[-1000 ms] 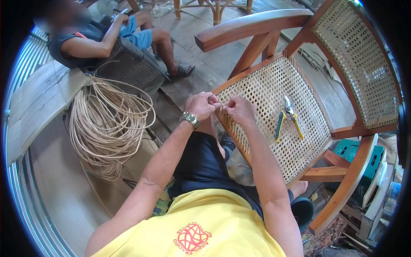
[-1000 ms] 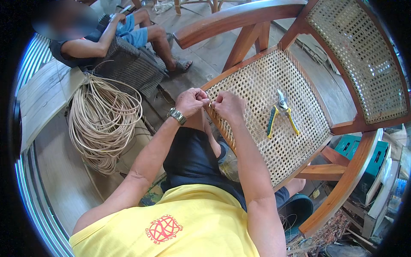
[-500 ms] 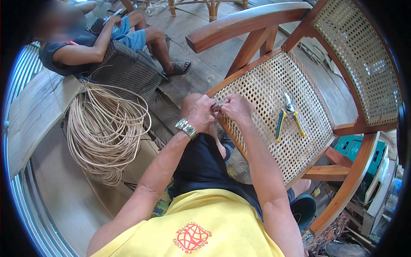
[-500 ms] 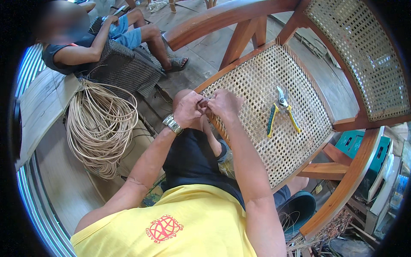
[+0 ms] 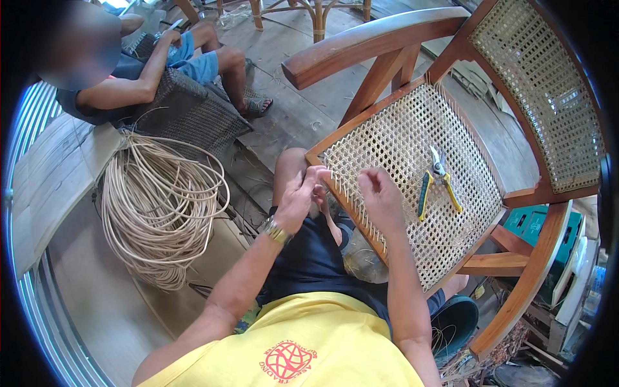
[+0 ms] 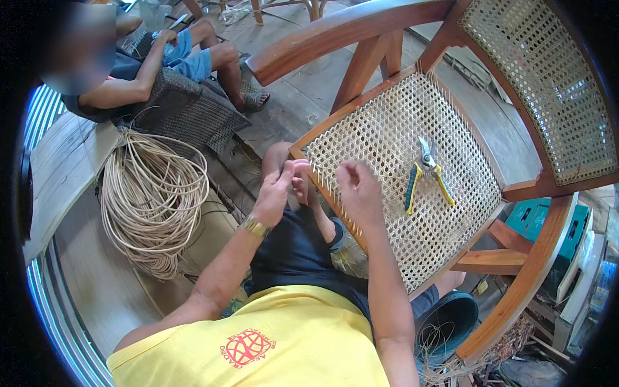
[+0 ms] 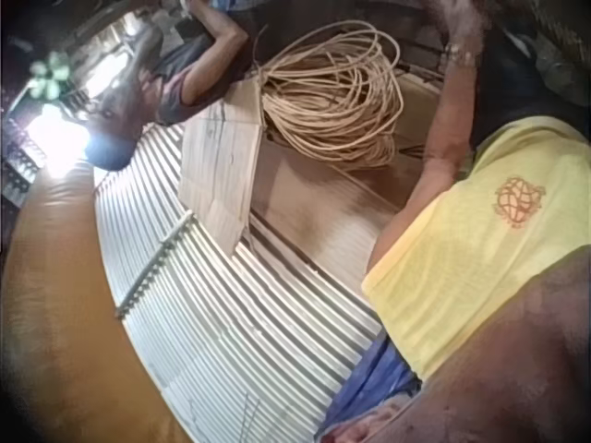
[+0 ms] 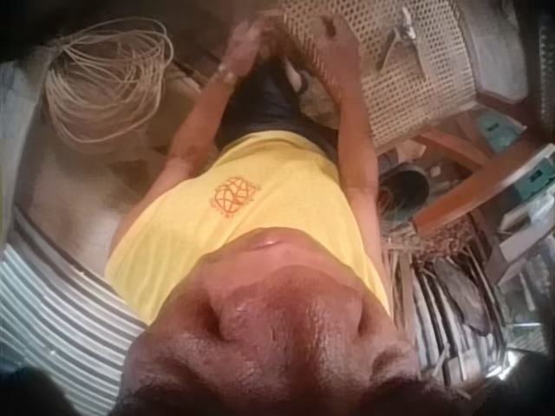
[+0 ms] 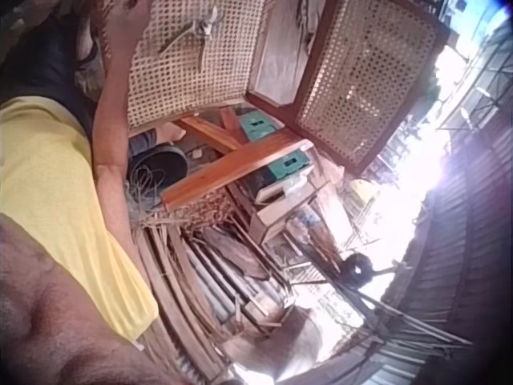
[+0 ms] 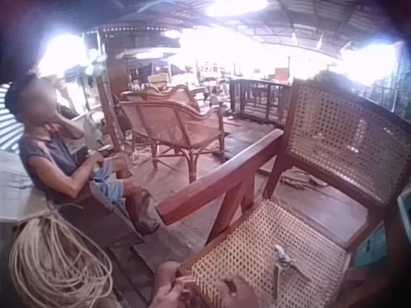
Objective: Repairing a wicker chair by weaving and trimming the seat material.
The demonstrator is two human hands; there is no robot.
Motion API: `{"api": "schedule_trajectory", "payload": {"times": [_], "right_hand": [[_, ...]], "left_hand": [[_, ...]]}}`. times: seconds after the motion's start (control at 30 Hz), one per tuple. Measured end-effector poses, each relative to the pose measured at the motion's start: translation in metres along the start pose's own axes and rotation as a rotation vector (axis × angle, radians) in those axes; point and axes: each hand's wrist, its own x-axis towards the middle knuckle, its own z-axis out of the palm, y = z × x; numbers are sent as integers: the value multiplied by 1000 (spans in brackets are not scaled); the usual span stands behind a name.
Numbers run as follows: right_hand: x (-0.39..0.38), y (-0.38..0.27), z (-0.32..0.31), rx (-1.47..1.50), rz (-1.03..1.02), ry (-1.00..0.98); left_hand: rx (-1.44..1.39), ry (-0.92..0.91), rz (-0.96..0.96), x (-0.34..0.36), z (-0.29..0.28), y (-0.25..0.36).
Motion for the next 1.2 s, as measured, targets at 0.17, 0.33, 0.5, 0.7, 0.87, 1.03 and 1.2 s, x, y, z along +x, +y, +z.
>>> {"api": "schedule_trajectory", "payload": {"times": [0.17,0.33,0.5,0.7,0.87,1.03,1.2], "right_hand": [[-49,-32,7,286,57,-521],[-49,-21,-15,198,400,-443],[-8,-19,-37,-481,97,-288],[14,-10,-21,-713,10,-378],[28,-18,-6,-772,-10,-430],[35,-7,-6,-747,-167,-378],[32,1,-7,-673,-298,-313]], "left_hand": [[-145,-250,213,-43,19,-11],[275,47,592,-3,1,-11],[497,-17,628,42,-16,13],[832,-49,776,61,-15,6],[879,-57,736,59,-14,14],[996,-52,719,60,-11,20],[1019,27,750,58,-11,14]]}}
